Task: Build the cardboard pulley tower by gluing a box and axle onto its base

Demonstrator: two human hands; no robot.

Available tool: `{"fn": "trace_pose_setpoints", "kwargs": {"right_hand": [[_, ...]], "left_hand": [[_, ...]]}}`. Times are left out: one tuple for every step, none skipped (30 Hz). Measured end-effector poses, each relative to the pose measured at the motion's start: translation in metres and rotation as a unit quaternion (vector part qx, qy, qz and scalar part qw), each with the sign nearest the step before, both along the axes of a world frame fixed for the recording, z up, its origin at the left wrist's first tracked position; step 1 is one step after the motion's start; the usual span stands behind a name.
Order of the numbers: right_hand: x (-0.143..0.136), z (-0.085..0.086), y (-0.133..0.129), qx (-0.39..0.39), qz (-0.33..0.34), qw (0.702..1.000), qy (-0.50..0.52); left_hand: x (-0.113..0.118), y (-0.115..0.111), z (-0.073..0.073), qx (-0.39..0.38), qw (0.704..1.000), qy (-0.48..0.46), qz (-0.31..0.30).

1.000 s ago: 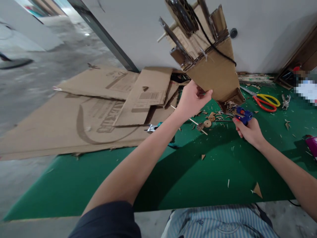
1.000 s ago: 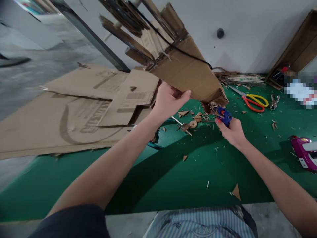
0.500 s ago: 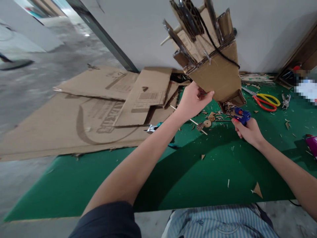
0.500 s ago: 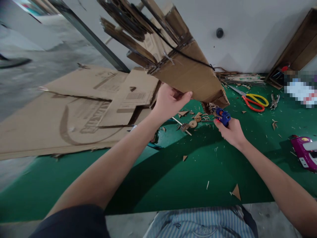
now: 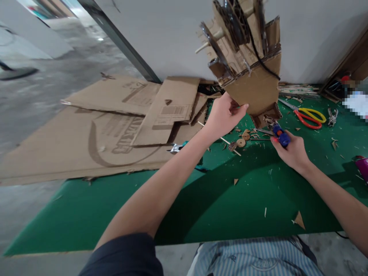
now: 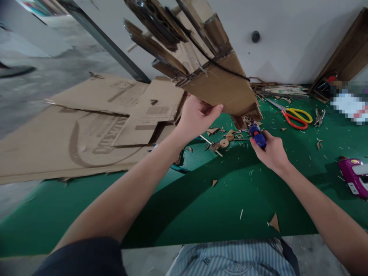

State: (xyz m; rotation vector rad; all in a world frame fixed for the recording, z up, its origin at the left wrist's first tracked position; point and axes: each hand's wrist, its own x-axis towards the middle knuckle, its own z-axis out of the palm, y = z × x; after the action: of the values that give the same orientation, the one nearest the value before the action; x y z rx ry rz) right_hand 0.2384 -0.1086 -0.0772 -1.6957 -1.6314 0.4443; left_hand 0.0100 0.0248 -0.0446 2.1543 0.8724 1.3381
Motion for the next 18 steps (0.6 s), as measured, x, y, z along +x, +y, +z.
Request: {"fn": "trace_pose_setpoints", "kwargs": {"right_hand": [[0.0015,0.0006,0.0004,0.028,-0.004,0.998,-0.049],[0.0030,0.0008,0.0011,0.047,-0.007,0.995,-0.092],[0.0044,0.0008,0.0018,0.056,-0.013,0.990,-0.127],[0.0057,0.0006,0.0026,0.056,-0.022,0.986,-0.155],[0.0066,0.0004,0.0033,0.050,-0.031,0.983,-0.175],[0.0073,0.0002,0.0039,0.040,-0.039,0.980,-0.192],[0.0078,0.0001,0.0044,0.030,-0.044,0.977,-0.206],[0.0080,0.0002,0.0048,0.019,-0.046,0.975,-0.218],[0.0080,0.0005,0.0051,0.009,-0.046,0.972,-0.228],[0.0079,0.0008,0.0053,0.000,-0.044,0.970,-0.238],[0.0077,0.0012,0.0055,-0.008,-0.042,0.968,-0.247],[0.0075,0.0016,0.0058,-0.014,-0.040,0.966,-0.257],[0.0074,0.0018,0.0061,-0.020,-0.038,0.963,-0.266],[0.0074,0.0019,0.0065,-0.026,-0.039,0.961,-0.274],[0.0075,0.0019,0.0069,-0.031,-0.041,0.958,-0.282],[0.0078,0.0017,0.0073,-0.035,-0.043,0.956,-0.289],[0.0082,0.0015,0.0077,-0.038,-0.046,0.954,-0.295],[0.0087,0.0012,0.0080,-0.041,-0.047,0.952,-0.299]], "left_hand": [[-0.0007,0.0001,0.0001,0.008,1.000,0.006,0.005],[-0.0013,0.0001,0.0004,0.016,1.000,0.015,0.010],[-0.0017,-0.0001,0.0008,0.023,0.999,0.023,0.016],[-0.0019,-0.0005,0.0013,0.031,0.999,0.031,0.021],[-0.0020,-0.0012,0.0020,0.038,0.998,0.038,0.025],[-0.0018,-0.0020,0.0028,0.044,0.998,0.043,0.027],[-0.0015,-0.0030,0.0036,0.049,0.997,0.046,0.028],[-0.0010,-0.0040,0.0045,0.054,0.997,0.049,0.027],[-0.0006,-0.0050,0.0053,0.058,0.997,0.051,0.027],[-0.0002,-0.0060,0.0059,0.061,0.996,0.054,0.027],[0.0001,-0.0067,0.0065,0.064,0.996,0.057,0.028],[0.0003,-0.0074,0.0068,0.067,0.996,0.060,0.029],[0.0005,-0.0078,0.0070,0.069,0.995,0.063,0.029],[0.0006,-0.0082,0.0071,0.070,0.995,0.065,0.030],[0.0007,-0.0084,0.0071,0.071,0.995,0.066,0.030],[0.0008,-0.0086,0.0071,0.071,0.995,0.068,0.030],[0.0009,-0.0089,0.0071,0.072,0.995,0.069,0.029],[0.0011,-0.0091,0.0072,0.073,0.994,0.070,0.029]]}}
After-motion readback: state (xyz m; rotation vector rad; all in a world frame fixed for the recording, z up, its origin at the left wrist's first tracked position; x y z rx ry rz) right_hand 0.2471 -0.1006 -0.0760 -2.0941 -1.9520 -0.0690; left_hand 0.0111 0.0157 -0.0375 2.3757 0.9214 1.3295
